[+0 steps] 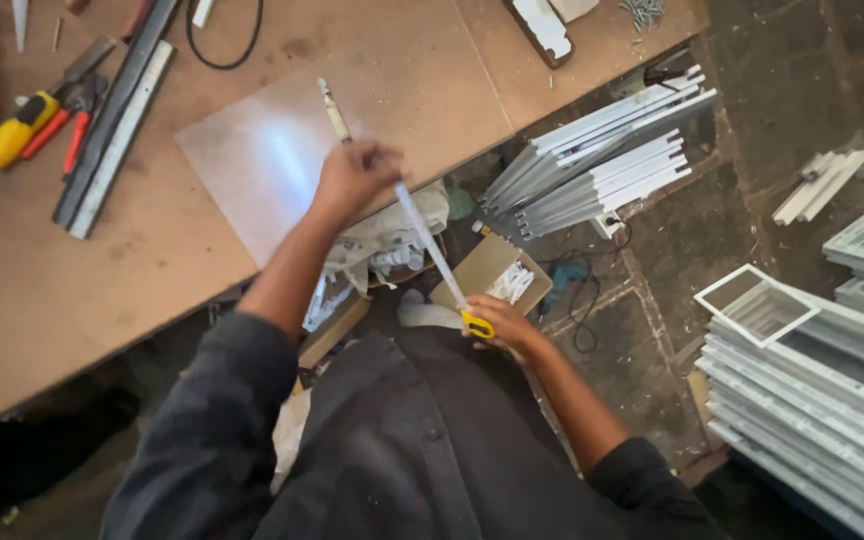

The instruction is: The person measures a translucent plastic sheet on a workbench using a tape measure and a metal ruler, marks cut lines with a pencil, and scores the sheet with a utility knife. The person then snaps the sheet along the scored line to separate a smaller piece.

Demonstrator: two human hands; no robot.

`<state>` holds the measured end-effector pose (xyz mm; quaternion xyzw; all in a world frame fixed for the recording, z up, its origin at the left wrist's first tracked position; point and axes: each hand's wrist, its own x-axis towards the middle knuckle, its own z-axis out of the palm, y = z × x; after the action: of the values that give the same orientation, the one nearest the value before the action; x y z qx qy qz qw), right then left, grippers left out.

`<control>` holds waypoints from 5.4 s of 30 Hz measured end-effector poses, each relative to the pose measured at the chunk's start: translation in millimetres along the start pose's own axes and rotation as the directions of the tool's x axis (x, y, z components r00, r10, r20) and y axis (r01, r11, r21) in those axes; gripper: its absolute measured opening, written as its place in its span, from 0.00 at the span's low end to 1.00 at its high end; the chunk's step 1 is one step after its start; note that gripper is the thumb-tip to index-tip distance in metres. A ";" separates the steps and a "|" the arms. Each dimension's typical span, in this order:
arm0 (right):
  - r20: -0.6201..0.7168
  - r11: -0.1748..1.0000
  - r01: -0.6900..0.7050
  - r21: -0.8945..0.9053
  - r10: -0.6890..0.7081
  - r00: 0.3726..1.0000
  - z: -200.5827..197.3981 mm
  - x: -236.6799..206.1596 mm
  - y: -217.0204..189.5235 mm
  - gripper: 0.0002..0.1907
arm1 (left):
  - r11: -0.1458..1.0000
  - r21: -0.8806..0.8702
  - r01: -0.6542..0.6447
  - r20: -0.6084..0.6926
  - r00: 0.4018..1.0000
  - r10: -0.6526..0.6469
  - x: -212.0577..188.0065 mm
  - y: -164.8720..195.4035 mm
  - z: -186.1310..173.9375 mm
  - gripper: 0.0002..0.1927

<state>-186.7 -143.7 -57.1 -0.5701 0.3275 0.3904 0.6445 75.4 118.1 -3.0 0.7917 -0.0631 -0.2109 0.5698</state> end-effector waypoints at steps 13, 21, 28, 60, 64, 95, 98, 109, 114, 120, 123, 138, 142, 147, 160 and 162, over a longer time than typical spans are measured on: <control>-0.134 0.839 0.423 -0.343 -0.490 0.862 -106.8 81.3 -90.3 0.08 | 0.876 0.482 0.035 -0.515 0.820 0.251 -1.7 -58.2 13.4 0.28; -0.233 0.916 0.251 -0.314 -0.331 0.914 -104.2 104.6 -176.7 0.10 | 0.575 0.719 0.390 -0.515 0.855 0.063 -88.7 -97.2 -37.6 0.31; -0.294 0.877 0.223 -0.426 -0.367 0.883 -104.3 107.1 -169.0 0.12 | 0.513 0.770 0.380 -0.460 0.887 0.034 -81.5 -110.6 -42.9 0.34; -0.355 0.727 0.313 -0.611 -0.605 0.713 -102.8 105.8 -163.6 0.13 | 0.579 0.777 0.245 -0.303 0.953 0.003 -95.1 -122.2 -58.3 0.35; -0.328 0.692 0.346 -0.633 -0.644 0.691 -107.3 108.1 -165.7 0.12 | 0.597 0.744 0.300 -0.321 0.944 -0.075 -94.8 -115.2 -58.0 0.35; -0.282 0.659 0.367 -0.656 -0.665 0.691 -102.3 100.4 -180.5 0.11 | 0.560 0.726 0.400 -0.381 0.911 -0.157 -90.1 -90.7 -54.3 0.39; -0.351 0.901 0.330 -0.282 -0.417 0.838 -95.7 98.7 -185.0 0.10 | 0.616 0.693 0.375 -0.388 0.914 -0.120 -88.8 -85.0 -59.6 0.38; 0.122 0.920 0.387 -0.061 -0.378 0.918 92.2 92.2 -123.1 0.08 | 0.930 0.200 0.308 -0.389 0.896 -0.213 -208.0 -101.0 37.2 0.13; 0.060 0.934 0.334 -0.131 -0.328 0.943 201.3 98.9 -99.9 0.09 | 0.782 0.359 0.509 -0.289 0.857 -0.426 -298.6 -164.7 18.5 0.18; -0.036 0.930 0.351 -0.110 -0.356 0.934 261.3 102.5 -83.0 0.09 | 0.581 0.183 0.793 -0.398 0.600 -0.694 -430.3 -242.1 -39.4 0.23; -0.097 0.920 0.340 -0.195 -0.363 0.927 271.6 96.9 -75.1 0.09 | 0.405 0.188 0.895 -0.357 0.447 -0.820 -477.5 -259.5 -54.6 0.25; -0.288 0.769 0.309 -0.560 -0.530 0.797 285.5 76.6 -72.3 0.14 | 0.722 0.009 0.691 -0.327 0.685 -0.651 -458.0 -255.3 -42.0 0.22; -0.302 0.783 0.283 -0.554 -0.506 0.808 288.1 73.5 -73.0 0.13 | 0.695 0.048 0.718 -0.336 0.667 -0.666 -467.4 -259.7 -44.7 0.22; -0.272 0.794 0.293 -0.532 -0.488 0.829 286.0 71.9 -75.2 0.13 | 0.602 0.114 0.790 -0.343 0.600 -0.722 -496.6 -275.6 -53.8 0.24; -0.276 0.794 0.293 -0.533 -0.490 0.827 289.1 57.6 -86.0 0.12 | 0.636 0.079 0.768 -0.367 0.615 -0.698 -493.2 -280.4 -54.0 0.24; -0.268 0.789 0.303 -0.534 -0.499 0.824 285.0 66.9 -81.2 0.12 | 0.685 0.121 0.718 -0.368 0.674 -0.641 -485.4 -281.3 -49.8 0.23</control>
<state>-89.9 143.6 -37.6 -0.8324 0.2146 0.1850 0.4762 -382.3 423.3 -124.1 0.8458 0.2980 -0.2780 0.3443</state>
